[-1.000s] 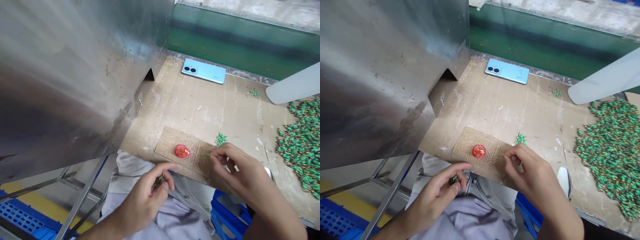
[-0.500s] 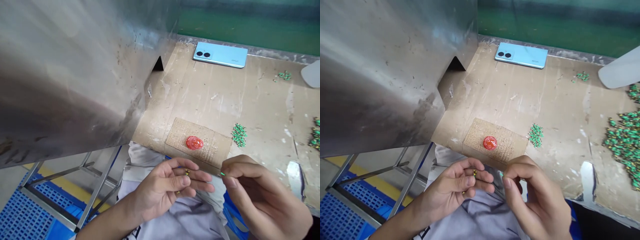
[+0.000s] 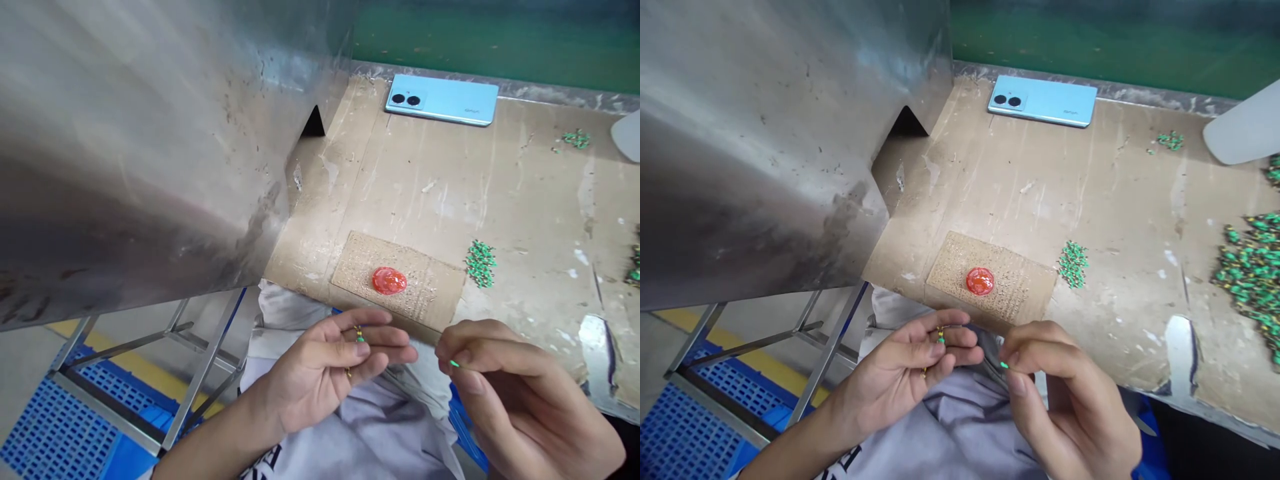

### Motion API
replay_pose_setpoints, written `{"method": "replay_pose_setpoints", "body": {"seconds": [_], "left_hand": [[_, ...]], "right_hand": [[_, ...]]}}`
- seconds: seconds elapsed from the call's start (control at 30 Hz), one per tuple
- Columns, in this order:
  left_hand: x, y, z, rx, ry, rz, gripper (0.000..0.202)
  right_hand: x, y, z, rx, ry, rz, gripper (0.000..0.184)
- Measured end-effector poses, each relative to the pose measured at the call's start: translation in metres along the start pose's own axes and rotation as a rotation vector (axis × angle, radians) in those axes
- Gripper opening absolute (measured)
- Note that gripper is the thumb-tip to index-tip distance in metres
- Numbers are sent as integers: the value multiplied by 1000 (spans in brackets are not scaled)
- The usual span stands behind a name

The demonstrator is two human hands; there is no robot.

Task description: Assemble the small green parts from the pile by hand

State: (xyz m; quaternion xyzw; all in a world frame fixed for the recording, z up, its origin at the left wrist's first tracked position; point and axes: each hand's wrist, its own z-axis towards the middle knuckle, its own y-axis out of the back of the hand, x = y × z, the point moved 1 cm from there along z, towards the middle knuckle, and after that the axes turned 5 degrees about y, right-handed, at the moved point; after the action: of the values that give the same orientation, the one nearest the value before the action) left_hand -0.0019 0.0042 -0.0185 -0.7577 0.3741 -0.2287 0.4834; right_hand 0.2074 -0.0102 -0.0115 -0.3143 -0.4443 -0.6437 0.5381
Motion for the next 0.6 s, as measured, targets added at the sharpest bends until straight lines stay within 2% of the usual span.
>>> {"method": "replay_pose_setpoints", "body": {"seconds": [0.2, 0.33, 0.43, 0.6], "left_hand": [[-1, 3, 1, -54, -55, 11, 7], [-2, 12, 5, -62, -54, 90, 26], [-4, 15, 6, -48, -50, 180, 20], [-4, 12, 5, -118, -147, 294, 18]], "right_hand": [[-1, 0, -1, -49, 34, -54, 19], [-2, 0, -2, -73, 25, -64, 21], [-4, 2, -3, -75, 18, -62, 23], [-5, -1, -2, -50, 0, -29, 26]]}}
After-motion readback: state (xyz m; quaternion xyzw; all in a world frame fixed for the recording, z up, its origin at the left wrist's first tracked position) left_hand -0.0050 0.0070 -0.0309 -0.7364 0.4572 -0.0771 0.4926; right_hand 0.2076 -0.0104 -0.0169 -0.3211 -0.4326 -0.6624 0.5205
